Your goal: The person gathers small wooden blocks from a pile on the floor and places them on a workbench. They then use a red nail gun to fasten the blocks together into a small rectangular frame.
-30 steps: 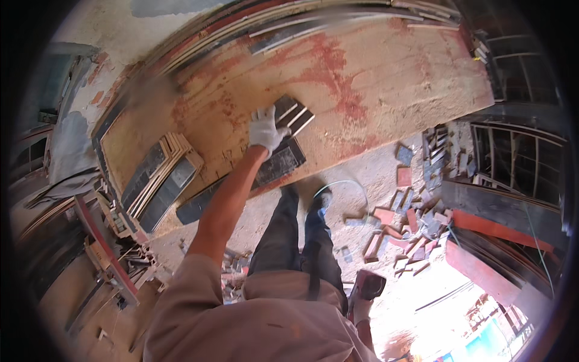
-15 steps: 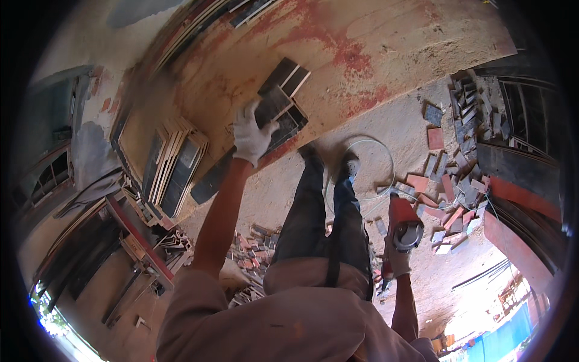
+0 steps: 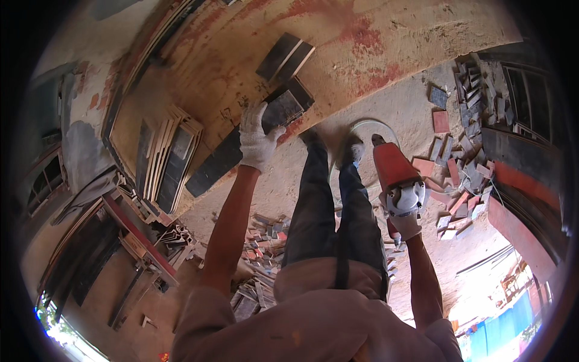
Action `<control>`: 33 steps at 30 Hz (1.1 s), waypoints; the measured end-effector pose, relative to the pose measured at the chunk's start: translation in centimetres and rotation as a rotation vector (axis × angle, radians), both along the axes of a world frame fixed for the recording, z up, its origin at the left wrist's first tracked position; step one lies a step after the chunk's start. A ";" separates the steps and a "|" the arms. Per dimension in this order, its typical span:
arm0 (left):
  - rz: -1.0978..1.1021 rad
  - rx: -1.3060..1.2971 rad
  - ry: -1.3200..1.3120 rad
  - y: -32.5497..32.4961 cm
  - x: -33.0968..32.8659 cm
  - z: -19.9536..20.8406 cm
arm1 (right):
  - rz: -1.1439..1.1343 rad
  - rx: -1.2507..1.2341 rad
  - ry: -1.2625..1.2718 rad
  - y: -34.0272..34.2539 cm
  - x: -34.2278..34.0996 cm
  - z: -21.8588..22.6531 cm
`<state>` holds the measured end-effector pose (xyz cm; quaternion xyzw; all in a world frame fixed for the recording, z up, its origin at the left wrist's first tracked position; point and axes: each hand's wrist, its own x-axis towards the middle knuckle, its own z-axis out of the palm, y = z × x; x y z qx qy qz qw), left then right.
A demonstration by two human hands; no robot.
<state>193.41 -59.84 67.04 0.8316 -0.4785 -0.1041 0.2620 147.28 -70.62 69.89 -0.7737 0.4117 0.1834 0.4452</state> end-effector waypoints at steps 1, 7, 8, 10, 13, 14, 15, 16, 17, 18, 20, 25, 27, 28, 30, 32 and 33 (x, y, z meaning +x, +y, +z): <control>-0.007 0.000 0.004 0.1 0.1 -0.1 | -0.039 0.102 0.131 -0.4 1.6 1.4; -0.049 -0.060 0.017 0.3 0.3 0.5 | 0.507 -0.342 -0.084 1.1 0.8 -1.6; -0.064 -0.076 0.008 0.3 0.3 0.6 | 0.532 -0.310 -0.036 1.2 1.0 -1.6; -0.066 -0.044 -0.012 0.3 0.4 0.5 | 0.535 -0.448 -0.165 2.2 0.4 -2.9; -0.079 -0.007 -0.055 0.3 0.5 0.5 | 0.499 -0.529 -0.287 3.1 -0.9 -4.6; -0.085 0.004 -0.071 0.4 0.5 0.6 | 0.496 -0.490 -0.263 3.2 -1.1 -4.5; -0.084 -0.001 -0.062 0.3 0.5 0.7 | 0.493 -0.451 -0.239 3.0 -0.8 -4.1; -0.081 -0.005 -0.055 0.4 0.6 0.8 | 0.492 -0.417 -0.219 2.5 -0.1 -2.9; -0.079 -0.010 -0.047 0.4 0.6 0.9 | 0.476 -0.422 -0.224 2.4 0.4 -2.5; -0.064 -0.012 -0.064 0.6 0.6 0.8 | 0.459 -0.428 -0.227 2.3 0.9 -2.0; -0.035 -0.017 -0.098 1.0 0.6 0.5 | 0.385 -0.476 -0.270 2.4 1.3 -1.8; -0.028 -0.020 -0.082 0.2 1.1 0.7 | -0.059 -0.046 -0.215 1.8 2.6 -0.5; -0.033 -0.022 -0.078 -0.4 1.3 0.7 | -0.101 0.066 -0.078 2.2 2.1 -0.6; -0.031 -0.037 -0.079 -0.7 1.4 0.6 | -0.100 0.101 -0.005 2.2 2.1 -0.7; 0.037 -0.009 0.015 -1.4 2.1 0.7 | -0.025 0.062 0.061 2.1 1.8 -1.1; 0.153 0.068 0.044 -1.9 3.9 1.5 | 0.052 -0.064 -0.083 2.4 0.2 -2.5; 0.207 0.105 -0.025 -2.1 4.8 2.0 | 0.044 -0.019 -0.036 2.3 0.3 -2.5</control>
